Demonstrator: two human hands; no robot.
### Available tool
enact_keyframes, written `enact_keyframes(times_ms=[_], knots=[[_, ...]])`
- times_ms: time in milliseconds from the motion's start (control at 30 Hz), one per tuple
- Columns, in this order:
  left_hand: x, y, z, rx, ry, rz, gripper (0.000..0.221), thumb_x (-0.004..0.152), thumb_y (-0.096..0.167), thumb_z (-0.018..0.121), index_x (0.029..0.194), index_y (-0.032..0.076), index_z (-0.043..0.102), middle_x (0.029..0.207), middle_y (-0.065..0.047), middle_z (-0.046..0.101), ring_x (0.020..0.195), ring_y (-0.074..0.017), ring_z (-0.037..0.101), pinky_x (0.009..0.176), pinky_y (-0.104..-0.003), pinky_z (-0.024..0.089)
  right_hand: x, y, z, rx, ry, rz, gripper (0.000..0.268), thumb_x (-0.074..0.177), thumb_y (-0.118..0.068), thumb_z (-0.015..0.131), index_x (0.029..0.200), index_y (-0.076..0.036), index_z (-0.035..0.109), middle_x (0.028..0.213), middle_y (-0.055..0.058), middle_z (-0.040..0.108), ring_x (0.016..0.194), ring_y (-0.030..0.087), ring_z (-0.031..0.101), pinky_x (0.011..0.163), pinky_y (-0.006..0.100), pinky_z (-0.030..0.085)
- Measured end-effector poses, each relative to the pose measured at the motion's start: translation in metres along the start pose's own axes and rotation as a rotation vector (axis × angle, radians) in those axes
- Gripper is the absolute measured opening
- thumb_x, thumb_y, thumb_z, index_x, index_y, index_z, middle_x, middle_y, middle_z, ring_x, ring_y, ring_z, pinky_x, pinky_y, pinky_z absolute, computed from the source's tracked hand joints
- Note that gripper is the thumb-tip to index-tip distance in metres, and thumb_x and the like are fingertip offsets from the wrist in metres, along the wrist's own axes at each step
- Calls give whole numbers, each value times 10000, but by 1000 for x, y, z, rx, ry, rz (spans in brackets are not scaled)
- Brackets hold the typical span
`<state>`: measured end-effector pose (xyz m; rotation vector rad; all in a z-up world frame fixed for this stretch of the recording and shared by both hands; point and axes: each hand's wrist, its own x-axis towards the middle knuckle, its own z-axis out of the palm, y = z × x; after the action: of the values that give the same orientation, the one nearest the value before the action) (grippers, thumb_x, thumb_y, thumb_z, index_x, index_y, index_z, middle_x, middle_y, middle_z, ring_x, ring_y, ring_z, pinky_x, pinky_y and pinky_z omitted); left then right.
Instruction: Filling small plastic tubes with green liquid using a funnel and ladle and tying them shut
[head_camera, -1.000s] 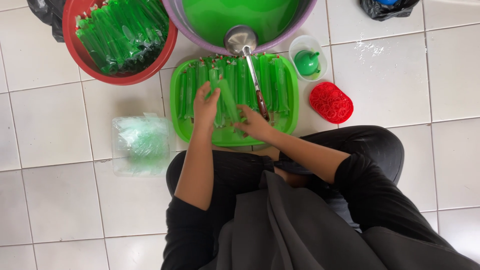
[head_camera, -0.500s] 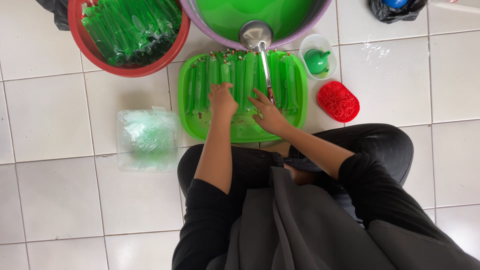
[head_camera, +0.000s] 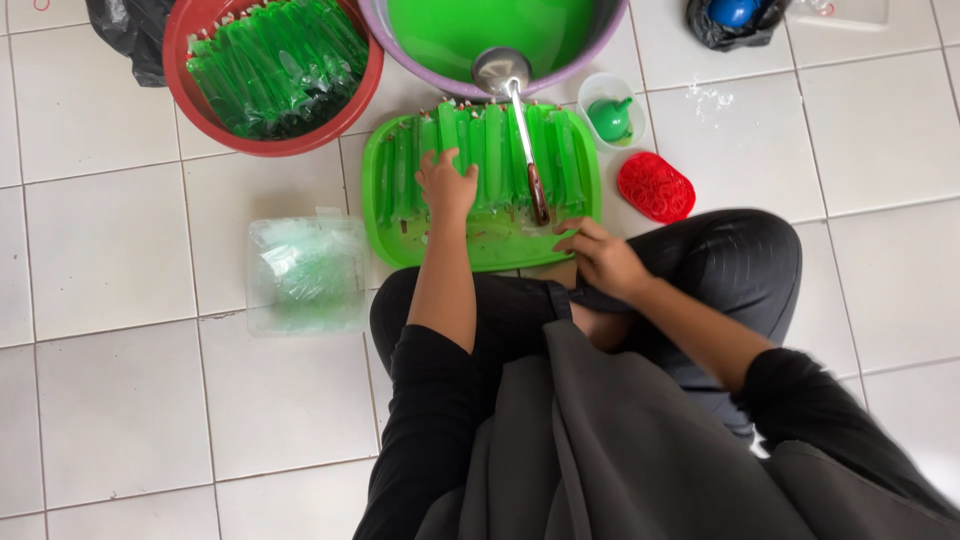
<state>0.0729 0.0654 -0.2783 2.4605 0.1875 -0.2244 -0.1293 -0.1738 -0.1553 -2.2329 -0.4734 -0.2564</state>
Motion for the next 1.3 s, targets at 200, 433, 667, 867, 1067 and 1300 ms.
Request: enact_keyframes(times_ms=[200,433,667,867,1067,1300], knots=[[27,-38,19,-167,-55,-236,578,829,562,774,1346,354,621,1474,-81,400,1376,-365,395,1004,-696,428,-19,-4,-94,-332,75,-157,299,779,37,652,1002,-145,732,1227,66,687,977,333,735,740,459,596],[24,-30,-16,-238,110,-344,536,791,535,719,1275,306,696,1355,-102,625,1322,-329,539,1094,-494,419,-47,45,-179,-707,-12,340,247,987,-168,651,1189,-65,748,1256,186,662,912,379,661,677,491,558],[-3,-30,-37,-464,361,-300,572,897,573,510,1154,135,773,1174,-120,772,1176,-359,674,985,-498,502,-1,-14,-211,-471,-528,970,623,931,-607,536,1403,-224,673,1531,98,557,1437,423,433,1190,544,293],[-34,12,-70,-778,314,-388,584,900,545,463,872,9,690,876,-159,704,885,-351,627,836,-503,462,-1,-81,-238,-195,-446,1030,456,966,-385,608,1366,-180,684,1442,40,630,1342,263,540,1198,357,311],[-84,80,-100,-1220,134,-586,664,927,576,365,1347,113,589,1618,-130,441,1480,-365,398,1161,-674,289,-13,-130,-267,56,-655,851,519,919,-136,534,1429,-78,613,1535,25,614,1461,156,519,1250,313,343],[-53,57,-62,-1428,-10,-691,736,935,608,326,1421,136,613,1638,-72,444,1316,-237,567,1038,-388,390,-104,-86,-301,402,-581,325,445,902,-123,534,1296,49,648,1400,179,685,1518,292,508,1293,452,367]])
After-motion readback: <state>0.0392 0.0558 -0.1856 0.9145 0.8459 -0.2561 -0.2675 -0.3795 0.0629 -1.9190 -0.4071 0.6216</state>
